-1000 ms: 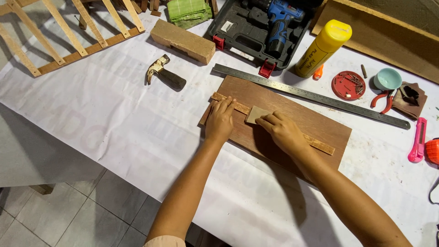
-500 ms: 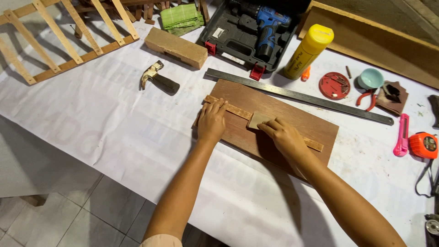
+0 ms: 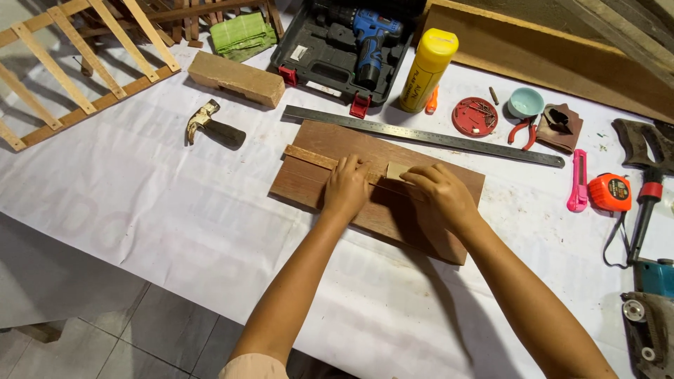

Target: Marking wood slats with a pencil and ruler, followed by hand-sanding individual pieces on a workshop table.

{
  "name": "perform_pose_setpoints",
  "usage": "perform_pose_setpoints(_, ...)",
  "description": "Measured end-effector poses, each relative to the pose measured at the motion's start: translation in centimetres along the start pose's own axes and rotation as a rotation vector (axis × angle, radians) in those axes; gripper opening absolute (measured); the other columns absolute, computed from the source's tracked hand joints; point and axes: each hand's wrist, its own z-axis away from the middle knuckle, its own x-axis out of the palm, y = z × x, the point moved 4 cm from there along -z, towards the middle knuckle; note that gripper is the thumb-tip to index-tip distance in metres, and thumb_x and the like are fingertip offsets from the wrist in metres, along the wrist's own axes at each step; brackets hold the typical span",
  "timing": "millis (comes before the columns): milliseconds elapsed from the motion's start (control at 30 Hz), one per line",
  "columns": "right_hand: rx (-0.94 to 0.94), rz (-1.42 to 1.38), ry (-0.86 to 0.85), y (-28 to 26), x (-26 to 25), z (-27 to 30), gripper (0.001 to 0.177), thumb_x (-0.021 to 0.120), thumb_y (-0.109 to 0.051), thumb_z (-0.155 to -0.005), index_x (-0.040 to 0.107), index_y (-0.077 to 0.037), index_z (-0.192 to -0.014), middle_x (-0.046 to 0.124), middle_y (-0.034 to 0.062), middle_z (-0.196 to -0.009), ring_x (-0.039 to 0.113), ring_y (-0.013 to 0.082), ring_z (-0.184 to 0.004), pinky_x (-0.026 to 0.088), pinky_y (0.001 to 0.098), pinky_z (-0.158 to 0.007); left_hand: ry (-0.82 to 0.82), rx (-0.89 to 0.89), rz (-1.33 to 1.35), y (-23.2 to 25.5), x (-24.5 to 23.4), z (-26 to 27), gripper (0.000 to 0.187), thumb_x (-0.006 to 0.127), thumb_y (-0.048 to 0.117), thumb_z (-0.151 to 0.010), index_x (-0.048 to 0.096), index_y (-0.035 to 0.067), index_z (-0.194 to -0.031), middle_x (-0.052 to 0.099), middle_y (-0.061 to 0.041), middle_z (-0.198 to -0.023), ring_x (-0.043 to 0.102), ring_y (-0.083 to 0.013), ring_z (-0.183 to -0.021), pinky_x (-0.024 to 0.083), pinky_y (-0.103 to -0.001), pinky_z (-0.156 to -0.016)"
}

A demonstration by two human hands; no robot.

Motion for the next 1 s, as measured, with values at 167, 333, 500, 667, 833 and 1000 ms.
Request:
perform_pose_setpoints(167, -0.053, 0.122, -0.078, 0.4, 1.0, 2.9, 0.031, 0.066, -0.006, -0.085, 0.074, -0.006, -0.115, 0.073, 0.0088, -0.116, 0.066, 0.0257, -0.1, 0.056, 0.0376, -0.086, 0.007, -0.044, 0.043, -1.0, 0.4, -0.1, 0.018, 0.068, 0.007, -0.087, 0.077, 0.005, -0.103, 0.062, -0.012, -0.106, 0.059, -0.0319, -0.106, 0.049, -0.044, -0.095)
perform_pose_setpoints(333, -0.05, 0.15, -0.185, 2.0, 4.3, 3.9, 0.039, 0.059, -0.005, -0.085, 0.073, -0.008, -0.122, 0.071, 0.0051, -0.115, 0.063, 0.0236, -0.102, 0.055, 0.0357, -0.087, 0.032, -0.052, 0.166, -3.2, 0.1, -0.1, 0.021, 0.066, 0.003, -0.089, 0.079, 0.009, -0.104, 0.064, -0.009, -0.097, 0.062, -0.0299, -0.099, 0.053, -0.04, -0.089)
perform_pose_setpoints(500, -0.191, 0.149, -0.16, 1.0, 7.5, 1.1, 0.04, 0.061, -0.007, -0.083, 0.072, -0.003, -0.122, 0.069, 0.0085, -0.112, 0.062, 0.0249, -0.101, 0.055, 0.0353, -0.09, -0.015, -0.076, 0.268, -3.6, 0.1, -0.6, 0.021, 0.063, 0.004, -0.092, 0.08, 0.011, -0.103, 0.067, -0.008, -0.096, 0.063, -0.0284, -0.099, 0.054, -0.039, -0.089)
perform_pose_setpoints(667, -0.149, 0.186, -0.174, 0.2, 10.9, -1.4, 0.035, 0.061, -0.008, -0.089, 0.071, -0.004, -0.123, 0.069, 0.0066, -0.114, 0.062, 0.0235, -0.1, 0.056, 0.0347, -0.087, -0.076, -0.13, 0.326, -5.3, 0.7, -1.1, 0.043, 0.053, 0.004, -0.098, 0.058, 0.013, -0.14, 0.068, -0.011, -0.102, 0.065, -0.0276, -0.099, 0.053, -0.04, -0.09)
perform_pose_setpoints(833, -0.1, 0.177, -0.286, 0.7, 7.6, -0.6, 0.04, 0.06, -0.008, -0.089, 0.07, -0.007, -0.127, 0.069, 0.006, -0.113, 0.063, 0.0239, -0.101, 0.057, 0.0352, -0.084, -0.101, -0.166, 0.381, -5.4, 0.8, -0.8, 0.053, 0.049, 0.004, -0.099, 0.047, 0.013, -0.151, 0.069, -0.012, -0.105, 0.067, -0.0267, -0.1, 0.054, -0.04, -0.091)
perform_pose_setpoints(1000, -0.212, 0.178, -0.297, 3.0, 4.9, 2.8, 0.046, 0.06, -0.008, -0.084, 0.069, -0.006, -0.129, 0.069, 0.0063, -0.115, 0.062, 0.0238, -0.098, 0.056, 0.0336, -0.09, -0.046, -0.07, 0.351, -5.5, 1.9, -0.1, 0.029, 0.058, 0.003, -0.097, 0.066, 0.011, -0.124, 0.07, -0.01, -0.112, 0.069, -0.0245, -0.106, 0.057, -0.036, -0.094)
